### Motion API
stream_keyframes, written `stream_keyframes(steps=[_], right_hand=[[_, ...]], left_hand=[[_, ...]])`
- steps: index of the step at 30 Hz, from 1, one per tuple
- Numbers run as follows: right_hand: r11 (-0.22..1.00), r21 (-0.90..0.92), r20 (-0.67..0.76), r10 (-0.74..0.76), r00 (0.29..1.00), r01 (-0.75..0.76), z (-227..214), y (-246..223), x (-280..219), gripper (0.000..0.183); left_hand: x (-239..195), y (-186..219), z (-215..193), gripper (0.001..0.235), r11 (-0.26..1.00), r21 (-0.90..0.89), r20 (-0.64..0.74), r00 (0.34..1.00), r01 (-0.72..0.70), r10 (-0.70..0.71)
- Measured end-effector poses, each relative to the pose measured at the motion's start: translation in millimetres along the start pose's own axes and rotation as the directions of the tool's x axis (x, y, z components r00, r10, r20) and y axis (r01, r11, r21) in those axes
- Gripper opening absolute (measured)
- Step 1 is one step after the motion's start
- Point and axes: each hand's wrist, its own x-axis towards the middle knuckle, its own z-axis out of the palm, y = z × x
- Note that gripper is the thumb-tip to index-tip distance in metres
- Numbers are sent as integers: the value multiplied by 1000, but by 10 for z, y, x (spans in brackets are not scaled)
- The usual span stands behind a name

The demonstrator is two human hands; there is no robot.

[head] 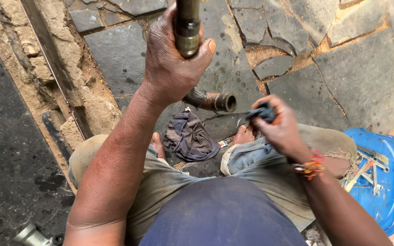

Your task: The person sits on a stone floor and uses a dark cloth to wipe and clean a long, curved metal pipe. They rotate the pipe in their hands to clean different sections, including the threaded ends and the curved body, while surrounded by other metal parts and tools.

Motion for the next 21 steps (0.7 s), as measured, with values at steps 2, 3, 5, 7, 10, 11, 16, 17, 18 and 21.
stream_keyframes(steps=[2,3,5,7,10,11,16,17,18,21], right_hand=[[977,208,-33,-42,999,48,-95,-112,-22,30],[969,222,-28,-105,994,109,-114,-166,-45,28],[941,249,-19,-231,973,228,-113,-261,-81,25],[915,134,-53,-377,925,381,-60,-331,-108,23],[747,-280,-63,-641,765,603,70,-420,-142,26],[629,-447,-34,-723,691,636,126,-447,-153,29],[346,-645,394,-613,685,681,165,-668,-102,39],[349,-643,459,-537,708,682,135,-688,-108,41],[328,-655,474,-523,708,681,115,-684,-85,40],[379,-658,449,-497,743,651,85,-556,-10,35]], left_hand=[[-20,5,2,26,1000,-16,-8,1000,23,-23],[-7,4,5,27,1000,-11,-18,1000,13,-13],[7,10,5,28,1000,4,-24,1000,1,-1],[5,20,3,29,1000,25,-19,1000,-1,1],[-7,36,54,28,998,-42,1,999,36,-36],[-20,41,68,28,998,-51,5,999,46,-46],[-8,31,69,25,995,-93,52,998,41,-36],[-20,33,70,25,988,-136,48,996,75,-69],[-29,37,82,26,978,-179,45,994,109,-102],[-10,32,157,24,928,-326,14,983,179,-185]])
